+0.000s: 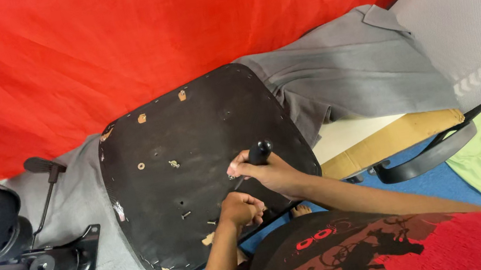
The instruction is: The person uses a screwdriver to tighten screws into the underside of an overturned chair seat. They repeatedly insert and turn screws into pre-drilled holes on the black base while standing in a room with a red backdrop.
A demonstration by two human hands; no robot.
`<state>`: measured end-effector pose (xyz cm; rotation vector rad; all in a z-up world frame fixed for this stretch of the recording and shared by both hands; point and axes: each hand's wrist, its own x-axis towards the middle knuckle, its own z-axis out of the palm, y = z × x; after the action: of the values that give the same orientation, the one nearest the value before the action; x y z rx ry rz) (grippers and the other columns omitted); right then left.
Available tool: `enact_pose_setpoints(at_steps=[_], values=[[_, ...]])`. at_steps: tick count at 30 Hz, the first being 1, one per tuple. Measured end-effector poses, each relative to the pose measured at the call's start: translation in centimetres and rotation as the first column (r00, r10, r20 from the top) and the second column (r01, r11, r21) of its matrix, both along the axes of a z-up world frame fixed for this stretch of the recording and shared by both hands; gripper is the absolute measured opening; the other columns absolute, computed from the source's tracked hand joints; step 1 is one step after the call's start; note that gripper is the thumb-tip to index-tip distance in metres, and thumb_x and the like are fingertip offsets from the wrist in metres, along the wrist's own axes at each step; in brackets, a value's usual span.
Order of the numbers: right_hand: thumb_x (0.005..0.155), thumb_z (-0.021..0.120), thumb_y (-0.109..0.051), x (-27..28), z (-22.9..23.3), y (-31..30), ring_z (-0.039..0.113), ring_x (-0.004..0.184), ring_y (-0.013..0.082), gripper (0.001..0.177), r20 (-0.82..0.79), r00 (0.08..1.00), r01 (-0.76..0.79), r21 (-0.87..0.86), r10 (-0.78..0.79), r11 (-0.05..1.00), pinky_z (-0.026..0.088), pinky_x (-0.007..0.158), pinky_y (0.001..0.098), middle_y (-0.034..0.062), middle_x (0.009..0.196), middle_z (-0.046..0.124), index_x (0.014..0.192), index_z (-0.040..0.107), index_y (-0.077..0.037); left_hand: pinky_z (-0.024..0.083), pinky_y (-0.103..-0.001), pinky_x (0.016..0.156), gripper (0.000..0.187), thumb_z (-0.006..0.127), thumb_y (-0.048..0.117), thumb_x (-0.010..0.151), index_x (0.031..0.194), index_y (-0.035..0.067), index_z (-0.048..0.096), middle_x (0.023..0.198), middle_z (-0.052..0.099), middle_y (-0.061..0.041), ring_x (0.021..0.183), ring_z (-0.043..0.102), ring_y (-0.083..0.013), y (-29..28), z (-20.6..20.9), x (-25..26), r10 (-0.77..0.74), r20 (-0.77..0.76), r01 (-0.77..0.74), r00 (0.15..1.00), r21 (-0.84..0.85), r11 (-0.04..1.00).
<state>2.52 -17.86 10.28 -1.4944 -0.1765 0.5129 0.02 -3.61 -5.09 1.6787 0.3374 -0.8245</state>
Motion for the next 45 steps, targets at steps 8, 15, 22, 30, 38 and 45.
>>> enact_pose_setpoints(at_steps=[8, 15, 22, 30, 38, 45], values=[[0.098, 0.065, -0.029, 0.2, -1.4, 0.9, 0.054, 0.064, 0.0114, 0.030, -0.168, 0.980, 0.116, 0.037, -0.108, 0.993, 0.048, 0.069, 0.0300, -0.0007, 0.062, 0.051, 0.075, 0.053, -0.013, 0.056, -0.027, 0.056, 0.008, 0.066, 0.001, 0.091, 0.092, 0.007, 0.071, 0.086, 0.078, -0.012, 0.066, 0.076, -0.0173, 0.5, 2.0, 0.3, 0.063, -0.270, -0.082, 0.961, -0.062, 0.995], [0.095, 0.066, -0.030, -1.3, -2.6, 2.0, 0.042, 0.053, 0.0084, 0.031, -0.313, 0.937, 0.196, 0.109, -0.153, 0.975, 0.045, 0.054, 0.0282, -0.0033, 0.061, 0.045, 0.074, 0.048, -0.014, 0.060, -0.026, 0.062, 0.020, 0.058, -0.008, 0.089, 0.092, 0.004, 0.074, 0.091, 0.078, -0.009, 0.077, 0.077, -0.0164, 0.7, -1.0, -0.3, 0.086, -0.260, -0.120, 0.962, -0.116, 0.986], [0.098, 0.065, -0.033, -0.7, -2.4, -0.5, 0.046, 0.063, 0.0088, 0.032, -0.234, 0.972, 0.048, 0.087, -0.026, 0.995, 0.042, 0.062, 0.0276, -0.0025, 0.067, 0.050, 0.076, 0.054, -0.012, 0.058, -0.028, 0.063, 0.011, 0.063, 0.003, 0.093, 0.097, 0.006, 0.073, 0.092, 0.079, -0.009, 0.076, 0.077, -0.0166, -0.1, -1.8, -0.7, 0.124, -0.285, -0.148, 0.950, -0.066, 0.987], [0.098, 0.047, -0.064, 1.4, -2.7, -2.0, 0.043, 0.076, 0.0091, 0.054, -0.163, 0.898, -0.365, 0.238, 0.408, 0.900, 0.037, 0.069, 0.0250, -0.0014, 0.089, 0.053, 0.096, 0.059, -0.012, 0.060, -0.035, 0.073, 0.013, 0.070, 0.017, 0.095, 0.101, 0.005, 0.069, 0.093, 0.078, -0.011, 0.082, 0.077, -0.0228, -1.4, -1.3, -2.5, 0.384, -0.309, -0.419, 0.870, -0.053, 0.907], [0.103, 0.041, -0.066, 2.0, -3.5, -2.8, 0.047, 0.082, 0.0108, 0.061, -0.063, 0.867, -0.462, 0.268, 0.494, 0.846, 0.042, 0.075, 0.0269, -0.0003, 0.091, 0.053, 0.100, 0.059, -0.008, 0.062, -0.033, 0.075, 0.017, 0.066, 0.017, 0.096, 0.103, 0.006, 0.075, 0.098, 0.080, -0.011, 0.087, 0.079, -0.0213, -1.3, -1.1, -1.4, 0.300, -0.370, -0.353, 0.880, -0.084, 0.932], [0.103, 0.040, -0.064, 4.3, -2.4, -1.9, 0.052, 0.086, 0.0120, 0.060, -0.097, 0.845, -0.449, 0.407, 0.526, 0.796, 0.045, 0.079, 0.0287, 0.0011, 0.092, 0.057, 0.106, 0.062, -0.008, 0.057, -0.029, 0.075, 0.014, 0.071, 0.022, 0.098, 0.105, 0.011, 0.075, 0.099, 0.078, 0.000, 0.087, 0.074, -0.0125, -1.0, -1.2, -0.1, 0.192, -0.422, -0.209, 0.886, 0.007, 0.978]])
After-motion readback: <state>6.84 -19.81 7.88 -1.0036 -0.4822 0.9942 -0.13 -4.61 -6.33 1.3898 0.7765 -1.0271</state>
